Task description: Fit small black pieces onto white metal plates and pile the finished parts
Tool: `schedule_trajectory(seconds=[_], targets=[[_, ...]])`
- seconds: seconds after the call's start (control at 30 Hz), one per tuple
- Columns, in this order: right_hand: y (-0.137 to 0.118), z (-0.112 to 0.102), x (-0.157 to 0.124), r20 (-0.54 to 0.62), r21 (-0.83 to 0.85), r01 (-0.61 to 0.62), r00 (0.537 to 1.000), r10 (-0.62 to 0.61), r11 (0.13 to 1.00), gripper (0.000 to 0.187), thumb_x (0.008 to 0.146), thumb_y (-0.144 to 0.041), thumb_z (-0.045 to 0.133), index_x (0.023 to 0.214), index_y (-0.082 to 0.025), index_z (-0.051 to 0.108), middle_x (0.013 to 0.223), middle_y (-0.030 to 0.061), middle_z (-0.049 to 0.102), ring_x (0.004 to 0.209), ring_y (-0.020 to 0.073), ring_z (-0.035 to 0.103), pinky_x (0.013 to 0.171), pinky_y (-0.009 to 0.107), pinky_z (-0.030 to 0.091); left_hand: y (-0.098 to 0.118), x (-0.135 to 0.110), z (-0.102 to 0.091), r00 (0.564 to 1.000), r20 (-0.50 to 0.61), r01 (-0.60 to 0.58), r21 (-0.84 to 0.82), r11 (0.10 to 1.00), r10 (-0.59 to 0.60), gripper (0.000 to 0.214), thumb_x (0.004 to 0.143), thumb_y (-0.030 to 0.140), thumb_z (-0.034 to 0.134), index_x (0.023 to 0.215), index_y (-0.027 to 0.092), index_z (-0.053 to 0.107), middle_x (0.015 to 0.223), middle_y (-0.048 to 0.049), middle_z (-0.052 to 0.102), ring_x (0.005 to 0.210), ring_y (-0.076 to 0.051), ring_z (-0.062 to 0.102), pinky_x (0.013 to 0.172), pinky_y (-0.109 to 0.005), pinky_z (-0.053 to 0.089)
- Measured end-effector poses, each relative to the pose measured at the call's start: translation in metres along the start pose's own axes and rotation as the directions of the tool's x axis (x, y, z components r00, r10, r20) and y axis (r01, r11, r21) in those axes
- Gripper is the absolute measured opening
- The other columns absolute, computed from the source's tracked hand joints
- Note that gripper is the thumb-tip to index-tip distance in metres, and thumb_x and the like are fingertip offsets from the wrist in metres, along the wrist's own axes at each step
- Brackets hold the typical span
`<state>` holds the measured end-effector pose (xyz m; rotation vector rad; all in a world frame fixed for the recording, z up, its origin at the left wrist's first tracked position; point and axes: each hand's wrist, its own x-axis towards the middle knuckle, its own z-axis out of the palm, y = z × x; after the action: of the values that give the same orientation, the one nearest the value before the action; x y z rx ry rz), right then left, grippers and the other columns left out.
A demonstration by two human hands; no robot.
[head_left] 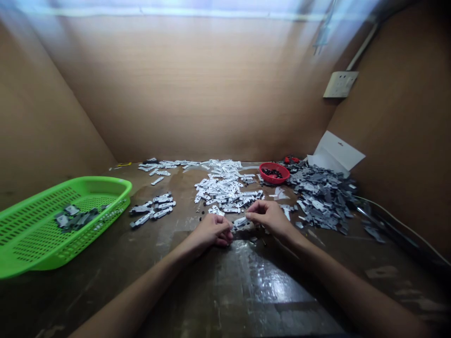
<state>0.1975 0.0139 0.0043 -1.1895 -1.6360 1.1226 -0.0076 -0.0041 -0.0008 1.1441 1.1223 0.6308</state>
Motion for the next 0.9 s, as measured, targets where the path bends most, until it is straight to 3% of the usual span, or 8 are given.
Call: schedule_trajectory(seconds=[0.3,0.57,0.77,0.9], targets=[[-0.0004,0.0014,0.0003,0.033,0.065,-0.040,0.999,0.038,0.997,0.017,0.067,-0.030,0.065,0.072,-0.014,0.061,0.055,-0.0012,0.056,0.047,0.0089,0.046,0.045,0.020,0.035,0.0010,-0.0006,0.0007,1.000,-0.010,0.004,0.009,1.000,-0.004,0.024,0.068,0.035,0.061,0.073,0.012,0.057,0.063,-0.0041,0.063,0.055,-0.011,0.060,0.051,-0.020,0.045],[0.0017,0.0049,-0.0014,-0.004,0.038,0.004,1.000,-0.004,0.999,0.017,0.066,-0.030,0.065,0.072,-0.014,0.062,0.059,-0.0001,0.059,0.050,0.0095,0.049,0.048,0.021,0.037,0.0001,-0.0013,0.0000,1.000,0.003,-0.011,0.001,1.000,0.011,0.024,0.069,0.036,0.060,0.072,0.012,0.056,0.064,-0.0046,0.063,0.057,-0.011,0.060,0.051,-0.019,0.045],[0.0029,0.0065,-0.0011,0.011,0.108,-0.059,0.998,0.058,0.992,0.023,0.064,-0.034,0.067,0.074,-0.013,0.064,0.057,-0.0006,0.058,0.048,0.0090,0.047,0.046,0.021,0.035,-0.0007,0.0000,-0.0003,1.000,-0.006,-0.004,-0.004,1.000,0.004,0.024,0.069,0.035,0.061,0.073,0.012,0.056,0.064,-0.0045,0.063,0.057,-0.011,0.060,0.051,-0.019,0.045],[-0.0008,0.0019,-0.0007,-0.007,0.030,-0.076,0.997,0.076,0.997,0.026,0.066,-0.035,0.064,0.078,-0.013,0.069,0.057,0.0004,0.060,0.049,0.0092,0.047,0.048,0.021,0.034,-0.0027,0.0013,-0.0015,1.000,-0.013,-0.004,-0.019,1.000,0.003,0.026,0.068,0.036,0.062,0.074,0.012,0.056,0.066,-0.0049,0.063,0.057,-0.011,0.060,0.052,-0.019,0.045]])
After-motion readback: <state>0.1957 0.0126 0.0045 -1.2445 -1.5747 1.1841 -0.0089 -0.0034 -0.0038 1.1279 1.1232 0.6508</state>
